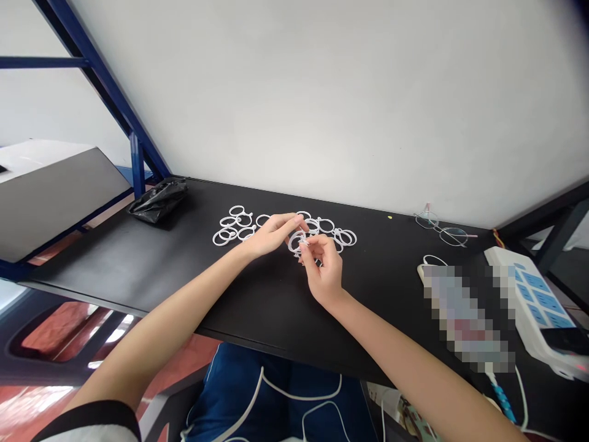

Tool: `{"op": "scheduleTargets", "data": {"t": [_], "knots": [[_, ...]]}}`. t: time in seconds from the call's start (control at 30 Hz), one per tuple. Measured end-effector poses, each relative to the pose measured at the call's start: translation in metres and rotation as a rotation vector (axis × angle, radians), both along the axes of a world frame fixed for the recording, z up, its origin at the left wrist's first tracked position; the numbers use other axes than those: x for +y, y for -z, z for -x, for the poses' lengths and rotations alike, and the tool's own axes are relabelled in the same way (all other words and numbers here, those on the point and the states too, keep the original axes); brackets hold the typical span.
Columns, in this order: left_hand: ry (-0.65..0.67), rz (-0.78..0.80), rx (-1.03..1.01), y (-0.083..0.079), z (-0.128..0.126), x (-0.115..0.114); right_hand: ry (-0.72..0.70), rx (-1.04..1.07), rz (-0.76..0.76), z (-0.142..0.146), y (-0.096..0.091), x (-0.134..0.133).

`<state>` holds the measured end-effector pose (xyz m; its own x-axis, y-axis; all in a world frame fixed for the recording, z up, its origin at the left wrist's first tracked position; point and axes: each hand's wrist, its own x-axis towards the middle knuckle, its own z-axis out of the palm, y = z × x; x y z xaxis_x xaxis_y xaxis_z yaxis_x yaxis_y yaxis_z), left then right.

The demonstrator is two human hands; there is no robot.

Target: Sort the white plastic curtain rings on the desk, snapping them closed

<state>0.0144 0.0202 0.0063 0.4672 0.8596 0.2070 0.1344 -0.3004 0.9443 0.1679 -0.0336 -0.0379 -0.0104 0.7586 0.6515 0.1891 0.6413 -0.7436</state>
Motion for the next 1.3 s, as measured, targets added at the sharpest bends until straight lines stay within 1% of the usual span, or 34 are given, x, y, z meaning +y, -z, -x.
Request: {"op": "scheduleTargets", "data": {"t": [0.13, 0.23, 0.33, 0.4, 0.53, 0.6, 0.73, 0.8, 0.9, 1.03, 1.17, 1.23, 1.3], "knots": [[0.054, -0.145, 0.101, 0.005, -0.010, -0.012, -0.011, 0.069, 0.002, 0.000, 0.002, 0.000], [0.051, -0.232, 0.154, 0.010, -0.013, -0.018, -0.002, 0.111, -0.009, -0.001, 0.003, 0.001], [0.011, -0.356, 0.159, 0.015, -0.014, -0.020, 0.032, 0.147, 0.009, -0.001, 0.003, 0.001], [-0.028, -0.405, 0.159, 0.017, -0.015, -0.020, 0.048, 0.162, 0.020, -0.002, 0.003, 0.002], [-0.212, -0.393, 0.106, 0.018, -0.017, -0.022, 0.057, 0.119, 0.022, -0.003, 0.003, 0.002], [-0.269, -0.422, 0.060, 0.017, -0.017, -0.024, 0.052, 0.085, 0.021, -0.004, 0.003, 0.002], [-0.205, -0.514, -0.026, 0.014, -0.017, -0.026, 0.038, 0.061, 0.001, -0.004, 0.003, 0.000], [-0.191, -0.474, -0.065, 0.014, -0.018, -0.026, 0.027, 0.043, -0.011, -0.005, 0.004, 0.000], [-0.185, -0.336, -0.126, 0.013, -0.018, -0.025, 0.010, 0.008, -0.030, -0.005, 0.004, -0.001], [-0.110, -0.222, -0.216, 0.016, -0.018, -0.024, 0.000, 0.026, -0.052, -0.004, 0.002, -0.001], [-0.025, -0.077, -0.303, 0.017, -0.021, -0.024, 0.031, 0.072, -0.050, -0.004, 0.001, 0.000], [0.008, -0.030, -0.320, 0.016, -0.023, -0.024, 0.041, 0.072, -0.045, -0.005, 0.001, 0.001], [0.008, -0.014, -0.308, 0.015, -0.024, -0.024, 0.037, 0.060, -0.035, -0.005, 0.002, 0.001]]}}
